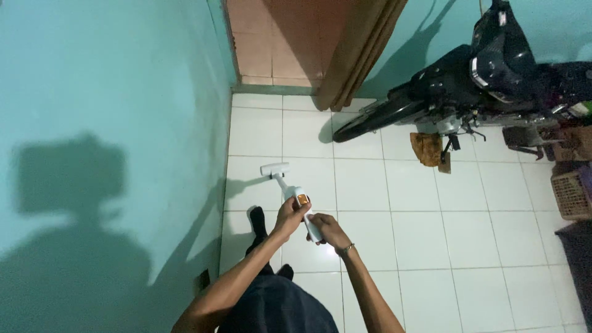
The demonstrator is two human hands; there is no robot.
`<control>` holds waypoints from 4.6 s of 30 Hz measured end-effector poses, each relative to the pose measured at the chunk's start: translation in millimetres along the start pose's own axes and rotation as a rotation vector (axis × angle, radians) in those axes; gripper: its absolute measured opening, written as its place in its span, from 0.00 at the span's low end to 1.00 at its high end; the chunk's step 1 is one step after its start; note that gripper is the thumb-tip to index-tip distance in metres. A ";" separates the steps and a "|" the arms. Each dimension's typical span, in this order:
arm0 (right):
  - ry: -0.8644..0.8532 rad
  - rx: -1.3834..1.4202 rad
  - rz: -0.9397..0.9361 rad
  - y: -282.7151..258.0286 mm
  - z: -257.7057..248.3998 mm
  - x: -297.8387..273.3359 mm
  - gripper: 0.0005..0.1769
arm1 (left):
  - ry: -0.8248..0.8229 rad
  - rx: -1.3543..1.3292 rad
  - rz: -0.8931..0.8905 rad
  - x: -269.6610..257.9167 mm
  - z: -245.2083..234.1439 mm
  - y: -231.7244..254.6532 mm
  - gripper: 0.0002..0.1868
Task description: The person uses a handheld cordless vacuum to clean a tiled floor in a room. They move the vacuum in overlapping passes across the floor, including along walls and around a parked motorcycle and a storage cabinet.
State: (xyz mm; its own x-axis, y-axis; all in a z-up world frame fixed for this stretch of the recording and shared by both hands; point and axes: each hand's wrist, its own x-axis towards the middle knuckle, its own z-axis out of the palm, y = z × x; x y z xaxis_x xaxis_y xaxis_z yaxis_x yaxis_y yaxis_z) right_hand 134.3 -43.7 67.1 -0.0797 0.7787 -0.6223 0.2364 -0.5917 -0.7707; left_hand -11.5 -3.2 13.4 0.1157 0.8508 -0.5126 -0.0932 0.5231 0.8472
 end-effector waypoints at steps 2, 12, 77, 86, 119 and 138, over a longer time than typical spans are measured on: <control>0.008 0.003 -0.008 -3.5 1.2 9.8 0.19 | 0.005 0.008 0.004 14.9 -3.2 -5.1 0.24; 0.046 -0.076 -0.024 -47.5 6.6 130.2 0.23 | -0.065 -0.087 0.057 113.8 -28.0 33.9 0.27; -0.145 -0.093 -0.063 -19.7 17.6 35.2 0.17 | 0.029 -0.157 -0.015 3.1 -30.9 5.4 0.27; -0.109 -0.095 -0.026 -47.3 57.1 154.1 0.19 | 0.062 -0.025 0.012 100.4 -93.1 36.2 0.28; -0.080 -0.068 -0.023 -159.1 113.7 351.3 0.23 | 0.169 0.090 0.009 292.7 -197.1 137.1 0.26; -0.196 -0.053 -0.041 -6.1 90.9 70.6 0.23 | 0.182 0.003 0.016 9.9 -99.8 -0.6 0.24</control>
State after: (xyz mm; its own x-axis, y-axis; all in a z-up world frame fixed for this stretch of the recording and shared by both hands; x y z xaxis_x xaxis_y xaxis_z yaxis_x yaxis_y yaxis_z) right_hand 39.2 -4.1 15.4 -0.2766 0.7435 -0.6089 0.2790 -0.5442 -0.7912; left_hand -108.9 9.9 -6.2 -0.0663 0.8545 -0.5153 -0.0906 0.5091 0.8559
